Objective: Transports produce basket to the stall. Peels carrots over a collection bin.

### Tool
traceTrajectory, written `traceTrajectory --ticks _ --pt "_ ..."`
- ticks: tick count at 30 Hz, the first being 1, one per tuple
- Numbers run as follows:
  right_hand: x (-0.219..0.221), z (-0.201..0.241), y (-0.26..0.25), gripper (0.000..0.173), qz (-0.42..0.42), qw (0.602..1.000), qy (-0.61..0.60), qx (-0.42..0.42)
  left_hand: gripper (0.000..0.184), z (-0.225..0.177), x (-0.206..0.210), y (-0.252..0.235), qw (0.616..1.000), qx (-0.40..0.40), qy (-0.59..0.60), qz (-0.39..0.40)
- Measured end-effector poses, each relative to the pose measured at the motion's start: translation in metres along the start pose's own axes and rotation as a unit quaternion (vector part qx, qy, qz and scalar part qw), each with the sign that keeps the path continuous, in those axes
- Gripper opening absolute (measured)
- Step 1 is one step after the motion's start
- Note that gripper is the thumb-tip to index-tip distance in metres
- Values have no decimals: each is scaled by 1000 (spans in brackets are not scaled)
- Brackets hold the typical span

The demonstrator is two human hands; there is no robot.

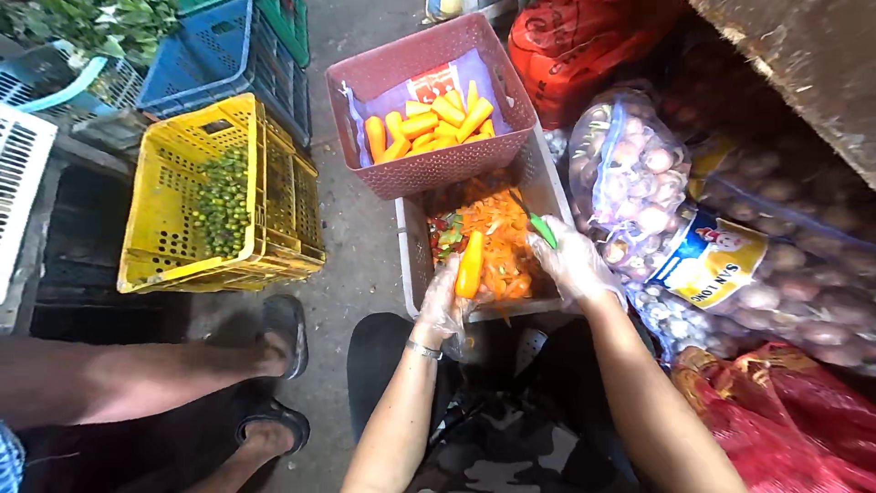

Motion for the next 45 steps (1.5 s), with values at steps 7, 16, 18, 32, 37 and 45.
traceTrajectory --ticks 7,16,18,32,37,45 --pt "42 14 81 60 92 994 8 -53 43 4 2 -2 998 10 43 -42" --pt "55 18 78 58 102 991 73 -49 40 7 2 2 988 101 -85 -82" --pt "54 18 75 59 111 989 86 -36 39 7 2 4 981 117 -125 -93" --pt "62 -8 64 58 17 989 84 -122 39 4 15 3 995 -7 -43 -89" --pt "54 7 87 50 108 990 -81 -44 36 3 11 -3 994 8 -37 -102" --pt "44 -5 67 41 148 965 -205 62 48 0 15 4 1000 -11 9 16"
Point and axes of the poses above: each hand's wrist, its own y-axis away from the middle knuckle, its own x-axis out of the palm, z = x × y, the point moved 3 cm from there along -y, towards the middle knuckle, and after that the axes turned 15 degrees about -y, right-handed, at the moved point
